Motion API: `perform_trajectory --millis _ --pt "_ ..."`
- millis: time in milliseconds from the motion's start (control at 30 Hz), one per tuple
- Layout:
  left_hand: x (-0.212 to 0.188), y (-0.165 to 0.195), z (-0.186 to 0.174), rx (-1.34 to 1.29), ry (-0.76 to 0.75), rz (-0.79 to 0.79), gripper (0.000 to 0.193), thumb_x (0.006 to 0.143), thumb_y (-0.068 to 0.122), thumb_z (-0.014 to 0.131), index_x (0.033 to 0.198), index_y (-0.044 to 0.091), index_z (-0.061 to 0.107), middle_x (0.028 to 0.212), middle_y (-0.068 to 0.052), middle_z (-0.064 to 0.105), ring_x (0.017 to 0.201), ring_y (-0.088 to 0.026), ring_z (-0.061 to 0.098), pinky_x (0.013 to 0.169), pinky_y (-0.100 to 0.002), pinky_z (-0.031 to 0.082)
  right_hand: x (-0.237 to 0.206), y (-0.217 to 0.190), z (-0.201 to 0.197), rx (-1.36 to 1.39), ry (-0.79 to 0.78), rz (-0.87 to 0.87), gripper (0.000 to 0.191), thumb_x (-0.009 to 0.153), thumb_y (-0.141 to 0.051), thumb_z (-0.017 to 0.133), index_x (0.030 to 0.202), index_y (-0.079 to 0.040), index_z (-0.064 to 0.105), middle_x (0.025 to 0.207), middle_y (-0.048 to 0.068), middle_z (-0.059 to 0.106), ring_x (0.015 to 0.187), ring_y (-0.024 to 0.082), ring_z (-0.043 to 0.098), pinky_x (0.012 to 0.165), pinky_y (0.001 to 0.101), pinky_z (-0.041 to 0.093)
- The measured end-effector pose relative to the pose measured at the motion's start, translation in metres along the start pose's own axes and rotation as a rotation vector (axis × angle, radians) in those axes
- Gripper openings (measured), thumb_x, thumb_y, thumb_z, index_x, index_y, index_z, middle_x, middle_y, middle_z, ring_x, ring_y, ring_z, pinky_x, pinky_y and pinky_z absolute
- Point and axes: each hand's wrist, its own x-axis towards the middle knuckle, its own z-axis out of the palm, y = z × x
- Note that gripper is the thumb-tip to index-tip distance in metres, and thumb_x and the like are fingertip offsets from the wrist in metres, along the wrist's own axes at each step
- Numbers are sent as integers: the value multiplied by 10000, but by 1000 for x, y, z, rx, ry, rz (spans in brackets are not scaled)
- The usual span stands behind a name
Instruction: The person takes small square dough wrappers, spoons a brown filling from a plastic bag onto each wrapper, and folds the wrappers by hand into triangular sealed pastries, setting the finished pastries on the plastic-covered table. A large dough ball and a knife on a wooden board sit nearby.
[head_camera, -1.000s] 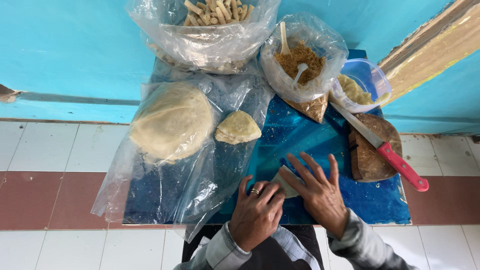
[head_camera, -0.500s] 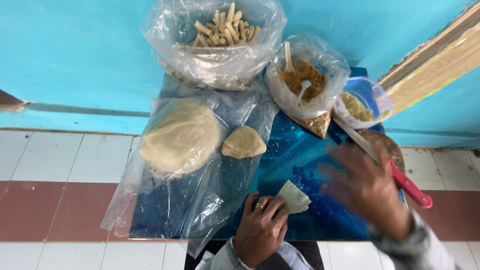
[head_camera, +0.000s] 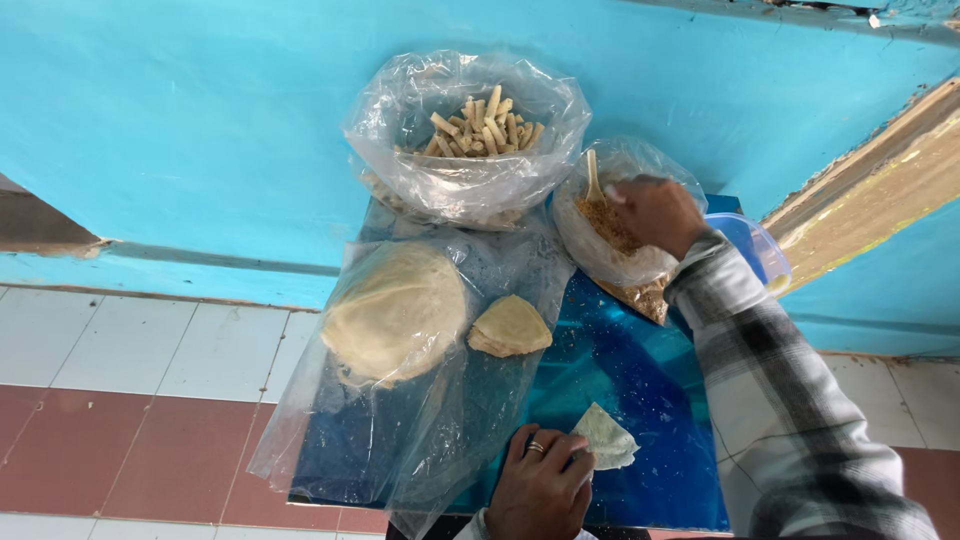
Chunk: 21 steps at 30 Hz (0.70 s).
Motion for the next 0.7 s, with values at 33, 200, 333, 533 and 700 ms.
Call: perform_trajectory --millis 33,200,333,533,700 --pt "0 -1 1 -4 -1 2 178 893 125 710 1048 37 703 1208 -146 678 1139 -330 623 1055 -590 399 -1 6 1 71 117 -8 117 973 -217 691 1038 -121 702 890 102 726 683 259 698 638 398 595" --pt "1 0 1 0 2 -3 185 887 123 717 1049 32 706 1188 -148 678 1119 -327 628 1041 -583 405 -4 4 12 458 112 234 226 949 -218 731 888 -6 680 752 95 752 666 194 739 623 347 594" --pt "2 3 -2 2 13 -15 164 883 113 714 1030 41 712 1179 -133 682 1113 -313 636 1038 -561 416 -4 -4 12 928 -16 392 197 967 -119 677 947 72 636 802 156 754 721 205 764 614 305 623" --pt "7 10 -10 11 43 -5 176 856 100 723 1023 44 719 1165 -112 686 1091 -302 641 1016 -528 432 -13 3 -1 1267 120 395 159 995 -94 652 1056 53 647 880 173 742 766 227 768 649 308 636" --pt "11 17 -17 -10 46 -25 151 866 85 719 1013 48 719 1142 -99 689 1065 -306 635 988 -490 449 -31 8 -12 1367 295 411 152 1016 -96 651 1072 43 632 907 145 735 798 221 772 692 313 647"
